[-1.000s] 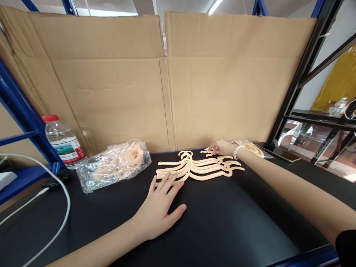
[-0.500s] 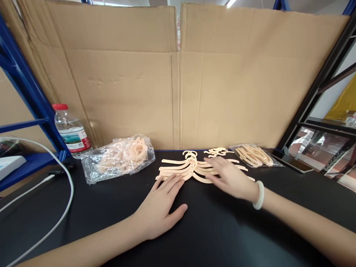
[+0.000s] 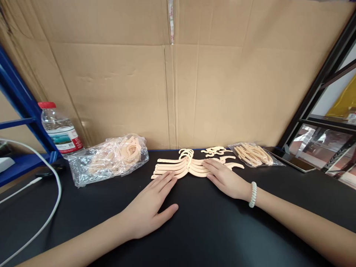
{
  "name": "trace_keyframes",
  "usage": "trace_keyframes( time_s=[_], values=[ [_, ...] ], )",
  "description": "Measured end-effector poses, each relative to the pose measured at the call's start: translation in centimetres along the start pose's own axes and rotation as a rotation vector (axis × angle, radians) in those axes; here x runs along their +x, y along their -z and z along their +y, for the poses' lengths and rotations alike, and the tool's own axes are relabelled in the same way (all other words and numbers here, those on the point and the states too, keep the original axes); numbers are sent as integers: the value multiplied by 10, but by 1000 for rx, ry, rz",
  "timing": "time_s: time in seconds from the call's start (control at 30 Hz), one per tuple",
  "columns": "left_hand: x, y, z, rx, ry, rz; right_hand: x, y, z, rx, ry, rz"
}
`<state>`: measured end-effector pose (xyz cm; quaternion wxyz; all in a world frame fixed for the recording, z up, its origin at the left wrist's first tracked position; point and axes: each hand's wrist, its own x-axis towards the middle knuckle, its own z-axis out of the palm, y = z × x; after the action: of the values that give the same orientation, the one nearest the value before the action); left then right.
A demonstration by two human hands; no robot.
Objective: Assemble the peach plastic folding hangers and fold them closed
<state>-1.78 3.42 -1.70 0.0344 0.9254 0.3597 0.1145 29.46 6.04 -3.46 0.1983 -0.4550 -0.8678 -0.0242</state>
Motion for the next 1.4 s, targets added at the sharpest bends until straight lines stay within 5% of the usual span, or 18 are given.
trace_keyframes(
  time_s=[0.2,0.53,0.83,1.03,1.4],
  values=[
    [-3,-8,-1,14,9,166,0,-2,0,29,12,36],
    [-2,-3,4,1,-102,256,2,8,1,42,6,169],
    [-2,1,8,-49,-158,230,2,30,52,-36,-236,297],
    [-1,2,6,-29,-181,190,0,31,77,-36,-300,190],
    [-1,1,6,-36,-197,187,4,18,77,0,-158,-53]
  ],
)
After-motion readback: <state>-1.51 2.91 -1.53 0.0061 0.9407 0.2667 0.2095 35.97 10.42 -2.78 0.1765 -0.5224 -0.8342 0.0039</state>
